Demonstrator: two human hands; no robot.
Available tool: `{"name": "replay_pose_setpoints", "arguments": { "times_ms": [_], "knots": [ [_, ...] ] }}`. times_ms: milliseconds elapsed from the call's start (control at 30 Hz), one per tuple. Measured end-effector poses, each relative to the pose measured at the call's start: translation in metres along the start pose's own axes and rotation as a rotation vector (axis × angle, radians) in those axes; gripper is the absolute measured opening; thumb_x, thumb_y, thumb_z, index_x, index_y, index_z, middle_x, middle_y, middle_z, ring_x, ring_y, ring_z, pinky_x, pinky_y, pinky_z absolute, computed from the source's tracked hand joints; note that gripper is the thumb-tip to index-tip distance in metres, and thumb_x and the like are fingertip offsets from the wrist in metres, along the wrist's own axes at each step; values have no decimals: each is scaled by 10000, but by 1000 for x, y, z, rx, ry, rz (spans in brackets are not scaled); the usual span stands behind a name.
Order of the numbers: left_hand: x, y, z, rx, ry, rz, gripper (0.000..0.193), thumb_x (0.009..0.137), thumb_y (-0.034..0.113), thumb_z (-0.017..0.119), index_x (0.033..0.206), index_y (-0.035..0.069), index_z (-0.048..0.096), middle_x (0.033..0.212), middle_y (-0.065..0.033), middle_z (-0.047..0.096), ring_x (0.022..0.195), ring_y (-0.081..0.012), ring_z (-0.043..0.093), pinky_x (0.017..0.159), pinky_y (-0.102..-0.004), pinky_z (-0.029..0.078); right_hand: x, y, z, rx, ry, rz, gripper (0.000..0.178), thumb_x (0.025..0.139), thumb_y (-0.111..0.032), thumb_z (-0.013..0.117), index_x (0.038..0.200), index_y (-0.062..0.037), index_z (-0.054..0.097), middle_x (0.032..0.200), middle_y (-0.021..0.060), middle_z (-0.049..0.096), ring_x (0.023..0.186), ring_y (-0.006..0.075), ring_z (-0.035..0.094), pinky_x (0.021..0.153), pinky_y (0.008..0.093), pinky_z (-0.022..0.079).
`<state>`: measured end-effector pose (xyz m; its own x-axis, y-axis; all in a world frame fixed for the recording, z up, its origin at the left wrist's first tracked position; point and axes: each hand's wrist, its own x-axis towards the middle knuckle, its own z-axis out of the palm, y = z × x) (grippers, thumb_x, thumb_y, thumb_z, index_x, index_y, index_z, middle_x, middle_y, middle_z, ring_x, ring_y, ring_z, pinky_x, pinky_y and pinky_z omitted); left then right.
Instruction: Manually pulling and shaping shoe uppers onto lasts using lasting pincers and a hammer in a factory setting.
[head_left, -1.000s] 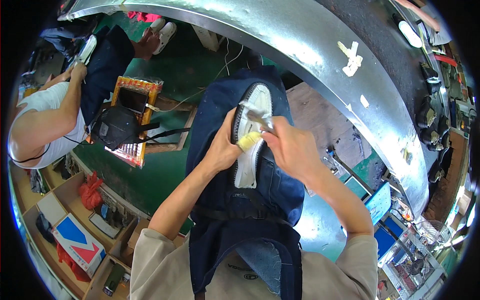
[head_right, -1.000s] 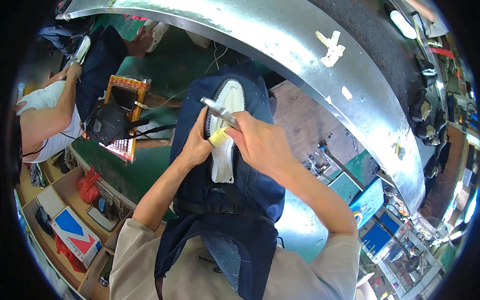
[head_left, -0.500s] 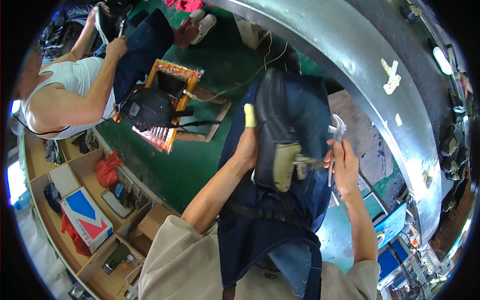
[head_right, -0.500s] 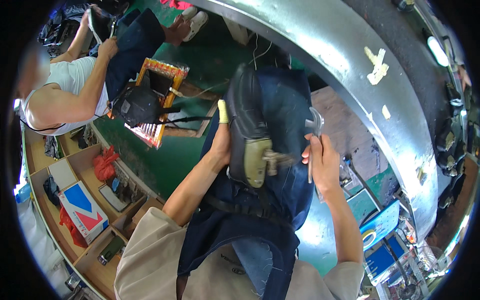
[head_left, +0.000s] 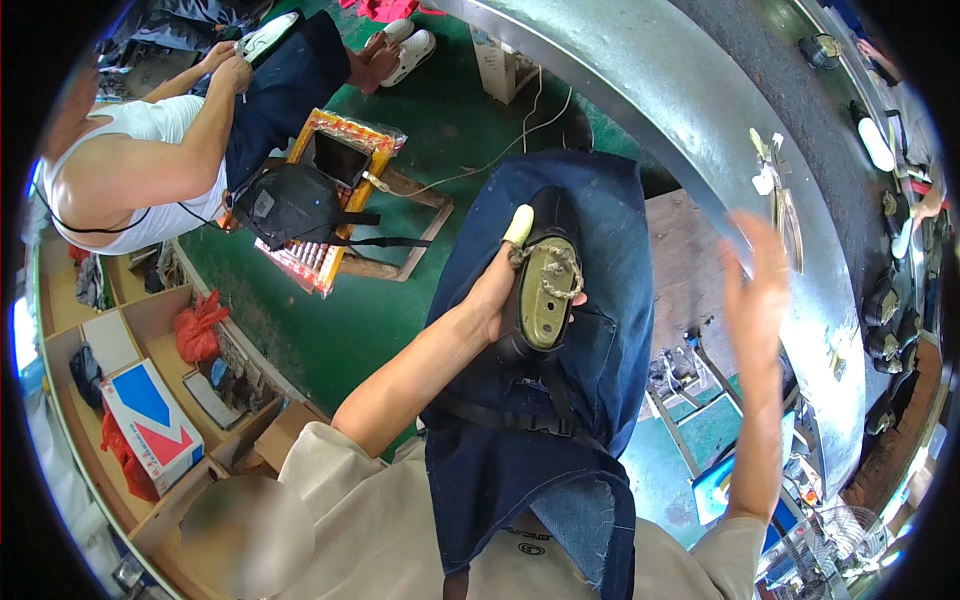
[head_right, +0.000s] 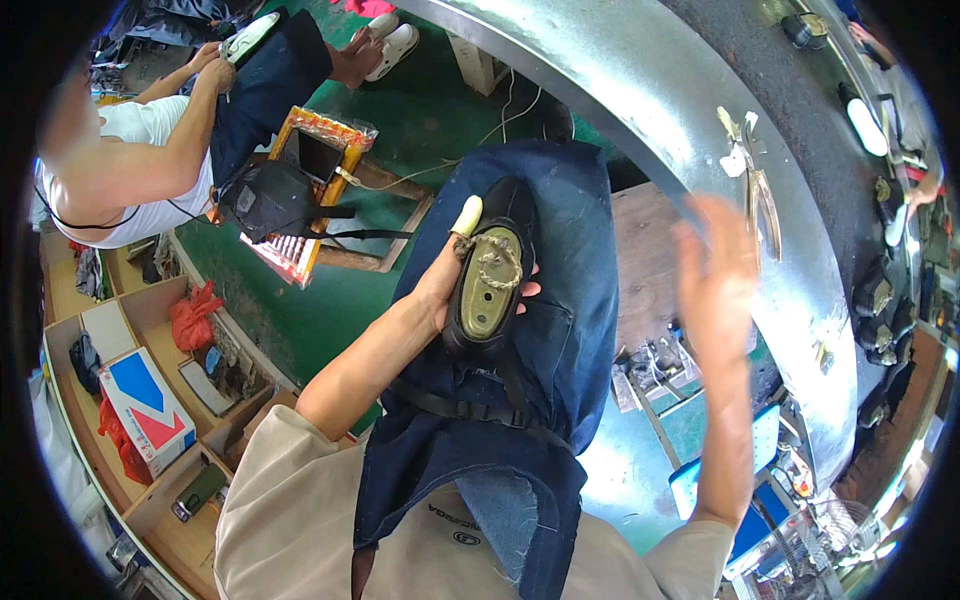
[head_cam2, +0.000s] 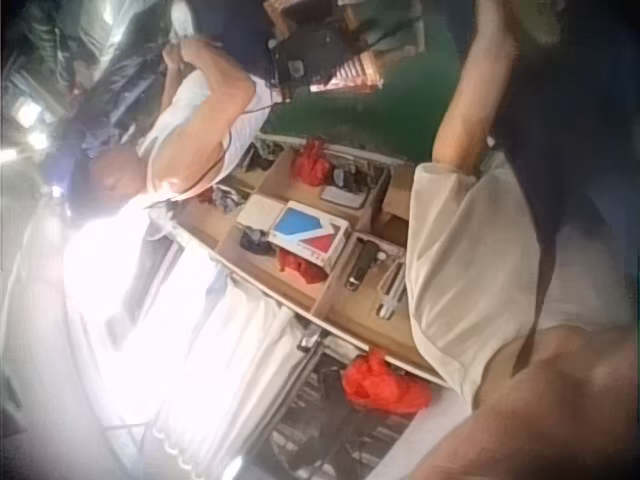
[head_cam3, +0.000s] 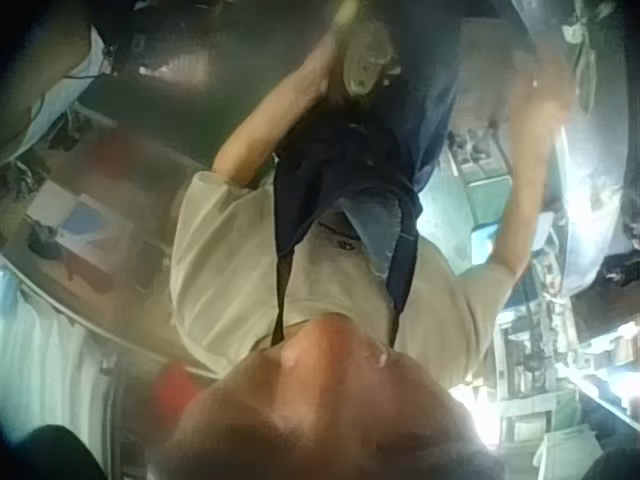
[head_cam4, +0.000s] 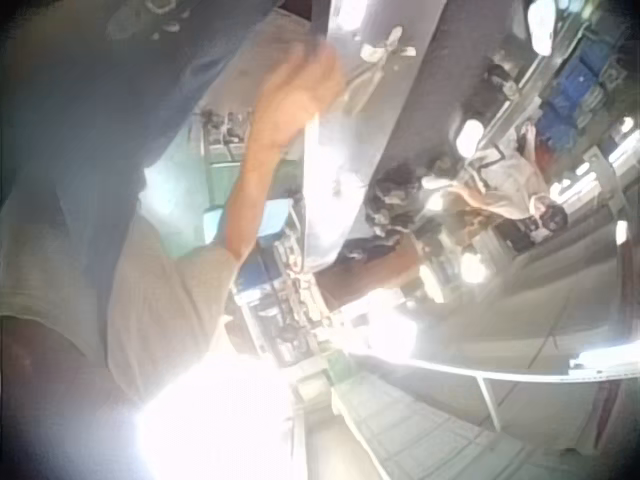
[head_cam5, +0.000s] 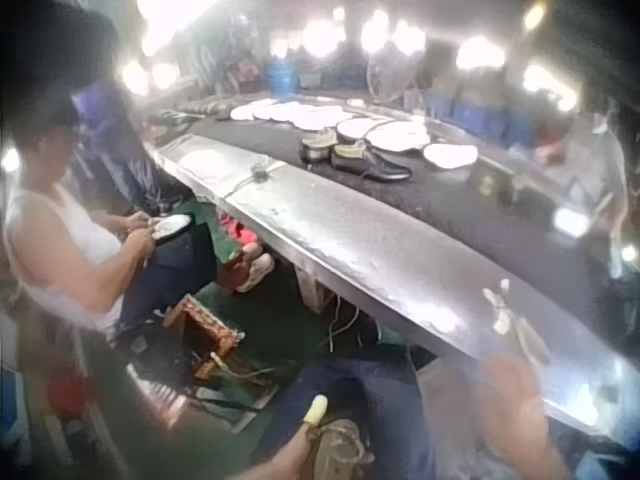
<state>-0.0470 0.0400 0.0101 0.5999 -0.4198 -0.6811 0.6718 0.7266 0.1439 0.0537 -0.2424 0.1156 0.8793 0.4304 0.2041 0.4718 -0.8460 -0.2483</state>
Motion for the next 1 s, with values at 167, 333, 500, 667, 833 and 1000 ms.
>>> {"name": "replay_pose_setpoints", "arguments": {
  "times_ms": [167,333,500,667,833,1000],
  "knots": [
    [1,-1,7,-16,-29,-33,781,963,785,367,1190,93,650,1030,-143,722,958,-326,727,772,-468,611,-51,-93,31,606,-201,-194,833,787,-509,823,1444,-89,530,1488,172,483,1380,390,461,1146,483,374],
    [4,-18,10,-99,48,79,678,987,719,435,1122,102,680,1027,-86,723,900,-210,719,804,-381,622,-54,-140,89,823,71,-186,291,810,-226,780,1046,-122,645,1236,58,673,1306,340,520,1138,549,337],
    [12,-19,-17,-147,24,36,635,1024,665,418,1090,85,667,1001,-88,703,895,-205,706,746,-355,624,-61,-158,97,861,133,-61,72,886,-185,714,887,-120,685,1085,3,721,1241,302,563,1137,541,329],
    [-14,2,4,64,-26,54,779,950,767,447,1154,52,678,1031,-131,733,895,-241,733,743,-381,634,-55,-114,65,1352,34,303,311,1072,-226,518,913,-40,710,1088,111,722,1057,248,657,1057,418,438],
    [7,2,27,370,156,455,687,1076,425,495,1577,6,284,1496,-158,490,1354,-216,508,1131,-363,416,-79,-82,47,1505,-443,524,896,811,-256,871,1541,-45,398,1520,161,451,1382,273,477,1115,431,439],
    [-9,6,96,797,-140,778,659,1079,251,483,1626,26,193,1605,-166,368,1438,-263,410,1185,-387,317,-33,-62,21,1245,-264,499,863,831,-342,859,1481,29,430,1443,152,511,1327,250,495,1115,384,409]
  ]
}}
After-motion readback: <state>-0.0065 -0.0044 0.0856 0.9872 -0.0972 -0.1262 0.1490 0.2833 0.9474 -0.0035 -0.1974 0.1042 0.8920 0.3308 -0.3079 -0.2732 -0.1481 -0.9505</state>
